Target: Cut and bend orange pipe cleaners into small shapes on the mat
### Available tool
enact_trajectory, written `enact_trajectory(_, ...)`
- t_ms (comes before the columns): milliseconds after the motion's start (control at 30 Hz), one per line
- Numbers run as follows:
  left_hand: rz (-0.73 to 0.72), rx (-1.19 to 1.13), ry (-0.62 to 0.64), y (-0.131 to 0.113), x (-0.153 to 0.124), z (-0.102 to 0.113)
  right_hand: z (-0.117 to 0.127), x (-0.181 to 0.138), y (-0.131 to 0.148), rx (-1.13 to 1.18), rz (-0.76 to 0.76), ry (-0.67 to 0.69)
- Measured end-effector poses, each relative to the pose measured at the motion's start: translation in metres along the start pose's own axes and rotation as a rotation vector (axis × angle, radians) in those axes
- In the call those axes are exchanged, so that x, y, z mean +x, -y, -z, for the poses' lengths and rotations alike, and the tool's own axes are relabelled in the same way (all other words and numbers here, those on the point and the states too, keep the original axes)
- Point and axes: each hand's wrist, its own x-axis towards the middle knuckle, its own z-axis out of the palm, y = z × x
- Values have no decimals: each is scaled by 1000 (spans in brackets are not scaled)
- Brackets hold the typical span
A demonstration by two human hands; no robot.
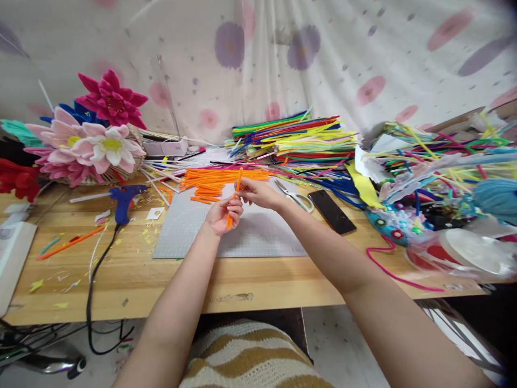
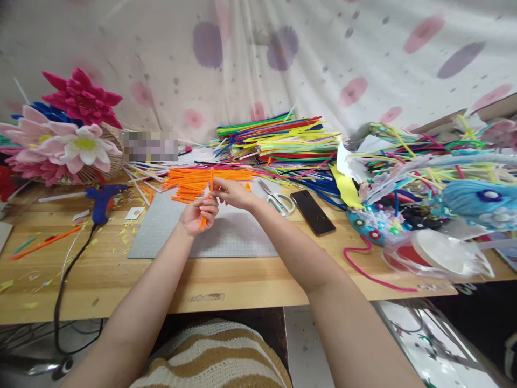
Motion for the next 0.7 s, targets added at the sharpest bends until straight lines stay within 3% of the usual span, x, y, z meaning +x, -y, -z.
enact_trajectory(200,116,-131,93,3,0,2,3,-1,5,-42,10,26)
enact_trajectory(400,16,24,9,2,2,-5,4,-3,16,-163,-27,-75)
enact_trajectory(533,-192,472,-178,0,7,-10,4,-4,17,-194,-83,-107)
enact_trajectory(700,-701,1505,-453,2,10,-10,-4,-1,5,-293,-196,-208)
